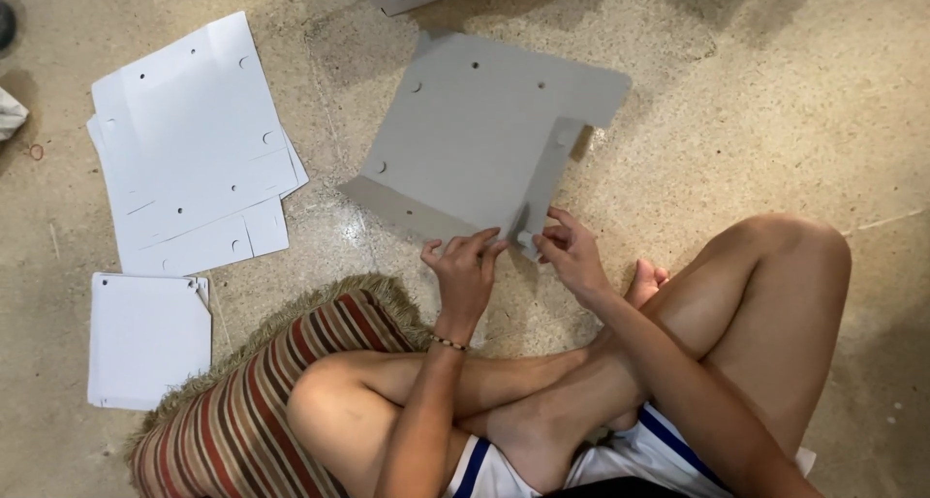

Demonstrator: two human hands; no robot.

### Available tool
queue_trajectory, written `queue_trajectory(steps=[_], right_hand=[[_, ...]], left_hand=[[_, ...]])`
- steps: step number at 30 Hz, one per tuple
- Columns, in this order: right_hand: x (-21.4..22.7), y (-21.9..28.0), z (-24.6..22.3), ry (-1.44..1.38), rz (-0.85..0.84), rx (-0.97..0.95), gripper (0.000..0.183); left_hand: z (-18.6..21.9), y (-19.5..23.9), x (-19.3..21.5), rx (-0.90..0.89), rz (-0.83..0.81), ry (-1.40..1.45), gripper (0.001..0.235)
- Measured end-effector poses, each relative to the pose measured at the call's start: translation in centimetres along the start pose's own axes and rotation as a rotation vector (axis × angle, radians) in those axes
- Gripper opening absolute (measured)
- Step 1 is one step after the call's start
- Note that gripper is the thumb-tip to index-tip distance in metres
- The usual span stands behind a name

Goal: The person sits on a cushion on the floor and assembles white cardboard boxes by folding the flaps and tucking the tabs into slots. They handle flat cardboard pieces, fold them into box shapes, and place the completed boxes into a stack.

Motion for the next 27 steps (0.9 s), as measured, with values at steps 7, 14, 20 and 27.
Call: queue_trajectory(steps=[7,14,20,27], right_hand=[[-1.2,0.0,0.4,-0.107,-0.001,0.136,0.049],[-1.1,0.6,-0.8,-0.208,-0.01,0.109,0.053],[-1.2,0.6,-0.8,-0.293,-0.033,0.027,0.055],[-1.2,0.6,-0.9,-0.285,-0.025,-0.015,0.055]], left_hand=[[-0.6,0.3,-1.3,0.003,-0.033,0.102,0.017],[-1.9,0.4,-1.8,0.086,-0.028,0.164,0.018],[-1.7,0.5,-1.9,0.115,-0.048,0.178,0.019],[-1.3,0.5,-1.8,0.129,-0.058,0.199,0.02]])
Point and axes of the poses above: each hand's wrist, its own y-axis away from the middle knuckle, its own x-axis out of the back of the hand, z = x × y, the point moved 6 cm from there along -y, towards the middle knuckle, and after that the axes turned 11 degrees about y, right-handed, at the moved point
